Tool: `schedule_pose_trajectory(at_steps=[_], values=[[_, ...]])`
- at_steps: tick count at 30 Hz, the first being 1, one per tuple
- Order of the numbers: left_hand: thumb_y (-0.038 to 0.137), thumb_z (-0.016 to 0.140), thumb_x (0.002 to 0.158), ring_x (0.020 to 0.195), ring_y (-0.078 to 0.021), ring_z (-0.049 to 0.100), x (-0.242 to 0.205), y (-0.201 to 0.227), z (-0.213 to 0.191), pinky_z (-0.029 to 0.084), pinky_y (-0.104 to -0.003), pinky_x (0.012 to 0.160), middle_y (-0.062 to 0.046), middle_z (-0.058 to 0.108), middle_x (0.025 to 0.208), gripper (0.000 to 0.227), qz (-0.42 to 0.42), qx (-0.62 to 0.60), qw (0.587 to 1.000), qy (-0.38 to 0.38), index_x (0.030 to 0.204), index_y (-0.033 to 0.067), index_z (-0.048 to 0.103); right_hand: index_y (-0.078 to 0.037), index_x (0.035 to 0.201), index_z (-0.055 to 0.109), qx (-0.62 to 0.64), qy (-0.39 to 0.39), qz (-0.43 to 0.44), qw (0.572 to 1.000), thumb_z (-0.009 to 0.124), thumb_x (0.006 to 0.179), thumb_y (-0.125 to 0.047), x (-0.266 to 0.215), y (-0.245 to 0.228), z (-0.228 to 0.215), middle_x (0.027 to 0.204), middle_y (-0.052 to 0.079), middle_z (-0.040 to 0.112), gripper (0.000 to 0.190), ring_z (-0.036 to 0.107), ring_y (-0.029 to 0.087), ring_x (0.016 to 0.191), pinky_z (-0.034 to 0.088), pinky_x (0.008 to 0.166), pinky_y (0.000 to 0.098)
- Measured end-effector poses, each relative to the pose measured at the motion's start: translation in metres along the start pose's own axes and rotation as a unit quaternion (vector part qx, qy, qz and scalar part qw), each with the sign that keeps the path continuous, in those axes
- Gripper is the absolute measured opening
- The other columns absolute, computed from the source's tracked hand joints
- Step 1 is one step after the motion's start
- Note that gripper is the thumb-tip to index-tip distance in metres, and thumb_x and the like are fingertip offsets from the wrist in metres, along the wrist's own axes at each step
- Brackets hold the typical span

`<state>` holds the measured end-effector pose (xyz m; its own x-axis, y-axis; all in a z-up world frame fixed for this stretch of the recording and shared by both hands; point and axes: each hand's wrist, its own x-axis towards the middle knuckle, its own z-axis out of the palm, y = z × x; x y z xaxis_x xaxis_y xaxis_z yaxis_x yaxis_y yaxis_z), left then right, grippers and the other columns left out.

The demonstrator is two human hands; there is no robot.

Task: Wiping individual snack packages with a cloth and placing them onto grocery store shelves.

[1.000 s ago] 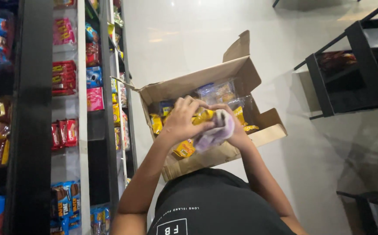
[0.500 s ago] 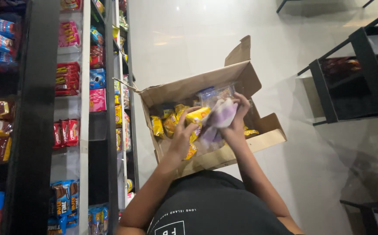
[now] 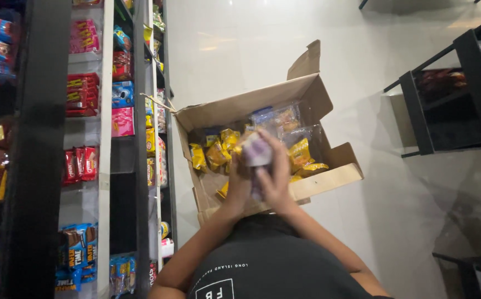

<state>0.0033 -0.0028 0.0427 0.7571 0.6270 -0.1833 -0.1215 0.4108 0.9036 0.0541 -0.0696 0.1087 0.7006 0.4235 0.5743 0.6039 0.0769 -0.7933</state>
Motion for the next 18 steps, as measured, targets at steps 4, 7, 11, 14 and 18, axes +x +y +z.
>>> schedule_pose_trajectory(at_steps=[4, 7, 11, 14, 18], values=[[0.023, 0.056, 0.103, 0.125, -0.0246, 0.054, 0.0, 0.027, 0.003, 0.041, -0.043, 0.11, -0.017, 0.056, 0.137, 0.048, 0.077, 0.0, 0.996, -0.052, 0.147, 0.0064, 0.045, -0.007, 0.142, 0.051, -0.123, -0.087, -0.037, 0.988, 0.06, 0.092, -0.04, -0.013, 0.033, 0.003, 0.14, 0.025, 0.048, 0.061, 0.046, 0.05, 0.129, 0.035, 0.108, 0.0596], [0.032, 0.043, 0.106, 0.133, -0.0358, 0.048, -0.021, 0.044, 0.019, 0.041, -0.049, 0.112, -0.025, 0.04, 0.149, 0.056, 0.081, 0.06, 0.99, -0.096, 0.154, 0.0075, 0.03, -0.011, 0.13, 0.063, -0.136, -0.047, -0.028, 0.989, 0.065, 0.094, -0.033, -0.001, 0.085, -0.005, 0.127, 0.016, 0.059, 0.042, 0.056, 0.041, 0.121, 0.042, 0.103, 0.0534], [0.051, 0.023, 0.107, 0.145, -0.052, 0.028, -0.02, 0.056, 0.027, 0.031, -0.062, 0.117, -0.033, 0.017, 0.163, 0.07, 0.085, 0.036, 0.986, -0.142, 0.164, 0.0147, 0.004, -0.006, 0.119, 0.064, -0.114, 0.016, -0.022, 0.993, 0.07, 0.094, -0.016, -0.008, 0.089, -0.007, 0.115, 0.017, 0.057, 0.028, 0.057, 0.045, 0.112, 0.044, 0.098, 0.0527], [0.03, 0.027, 0.113, 0.149, -0.035, 0.027, 0.019, 0.013, -0.003, 0.028, -0.05, 0.122, -0.022, 0.019, 0.166, 0.058, 0.131, 0.059, 0.986, -0.079, 0.166, 0.0215, 0.005, -0.006, 0.117, 0.065, -0.045, -0.018, 0.035, 0.998, 0.07, 0.094, -0.017, -0.013, 0.008, 0.0, 0.112, 0.012, 0.059, 0.027, 0.062, 0.036, 0.108, 0.047, 0.094, 0.0454], [0.034, 0.034, 0.111, 0.121, -0.035, 0.05, -0.004, 0.025, 0.02, 0.048, -0.048, 0.108, -0.028, 0.033, 0.152, 0.068, 0.097, 0.038, 0.988, -0.118, 0.165, 0.0191, -0.004, -0.004, 0.111, 0.063, -0.052, -0.003, 0.023, 0.998, 0.062, 0.098, -0.021, -0.007, 0.081, -0.007, 0.104, 0.018, 0.059, 0.022, 0.06, 0.042, 0.1, 0.045, 0.089, 0.0519]])
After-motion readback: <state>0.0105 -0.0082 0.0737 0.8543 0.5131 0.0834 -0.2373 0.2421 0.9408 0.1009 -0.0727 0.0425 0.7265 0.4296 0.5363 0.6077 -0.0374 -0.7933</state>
